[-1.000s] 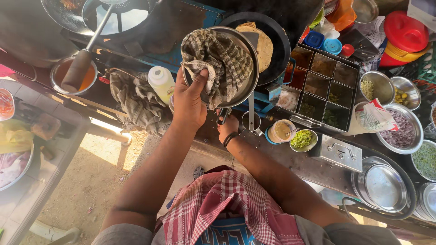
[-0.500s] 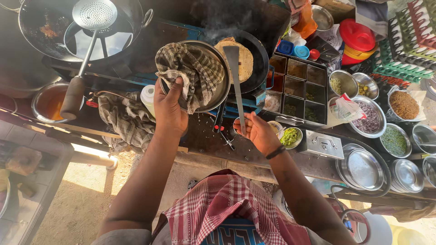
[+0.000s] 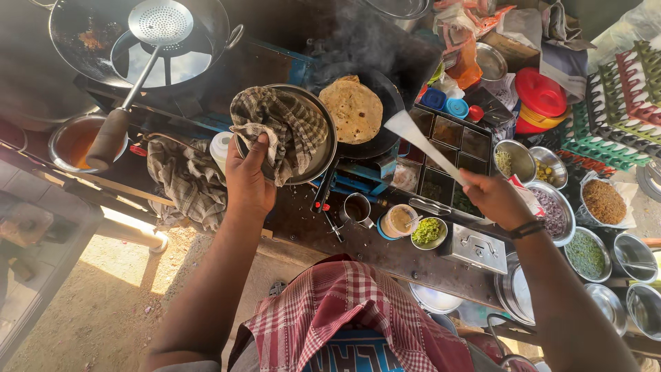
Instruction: The person fries a round flatbread in a pan on a gas stove, lifts it out with a spatula and sets it on paper, then stir-fries noodles in a wok, adding liquid from a squeeze bottle and chopped vegetables from bowls while tossing the wok and stirring with a ladle. At the end the person wipes the counter with a cloth and a hand covers the camera.
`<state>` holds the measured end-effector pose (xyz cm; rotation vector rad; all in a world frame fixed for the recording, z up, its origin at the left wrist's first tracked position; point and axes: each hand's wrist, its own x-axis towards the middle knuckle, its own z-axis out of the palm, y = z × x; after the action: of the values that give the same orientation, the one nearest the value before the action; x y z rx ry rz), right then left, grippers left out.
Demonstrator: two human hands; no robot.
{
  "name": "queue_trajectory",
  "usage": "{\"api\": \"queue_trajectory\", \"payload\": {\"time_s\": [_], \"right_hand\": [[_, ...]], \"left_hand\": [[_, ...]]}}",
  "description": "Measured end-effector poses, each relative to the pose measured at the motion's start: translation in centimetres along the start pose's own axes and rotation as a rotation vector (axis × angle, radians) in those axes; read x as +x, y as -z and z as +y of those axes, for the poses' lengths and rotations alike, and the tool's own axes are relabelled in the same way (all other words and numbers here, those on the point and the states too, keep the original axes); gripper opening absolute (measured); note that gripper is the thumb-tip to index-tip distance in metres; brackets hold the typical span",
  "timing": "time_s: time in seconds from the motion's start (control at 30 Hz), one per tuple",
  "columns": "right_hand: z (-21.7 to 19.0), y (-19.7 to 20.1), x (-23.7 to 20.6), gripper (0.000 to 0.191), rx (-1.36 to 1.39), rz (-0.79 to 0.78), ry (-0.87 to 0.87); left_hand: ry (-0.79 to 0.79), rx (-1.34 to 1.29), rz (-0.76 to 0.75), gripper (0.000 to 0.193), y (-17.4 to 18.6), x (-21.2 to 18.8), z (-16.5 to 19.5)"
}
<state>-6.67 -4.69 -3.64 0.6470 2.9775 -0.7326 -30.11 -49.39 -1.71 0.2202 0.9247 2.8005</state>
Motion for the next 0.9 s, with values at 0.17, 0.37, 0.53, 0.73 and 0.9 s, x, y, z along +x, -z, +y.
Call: {"api": "queue_trajectory", "payload": {"time_s": [0.17,0.37,0.53,0.73,0.9], "right_hand": [[-4.4,-7.4,2.8,0.047,0.674,-0.115,-0.089],[-5.7,-8.9,6.3,0.047,1.081,0.0,-0.047],[-2.8,-2.8,6.6,0.046,0.472,0.298,0.177],[-2.5,-4.8,5.7,0.042,0.008,0.573,0.48],[-2.2,-9.2,6.7,0.042,0.427,0.275,0.184]], "left_hand": [[-0.001,0.019,-0.003,0.029,-1.5,-0.3,-2.4],[-0.003,0.046,0.013,0.028,-2.5,-0.8,-3.8],[-0.055,0.062,0.085,0.027,-1.3,-0.3,-4.0],[-0.077,0.016,0.119,0.031,-0.7,-0.2,-4.8],[-0.043,0.046,0.112,0.03,-1.5,0.4,-6.0]]}}
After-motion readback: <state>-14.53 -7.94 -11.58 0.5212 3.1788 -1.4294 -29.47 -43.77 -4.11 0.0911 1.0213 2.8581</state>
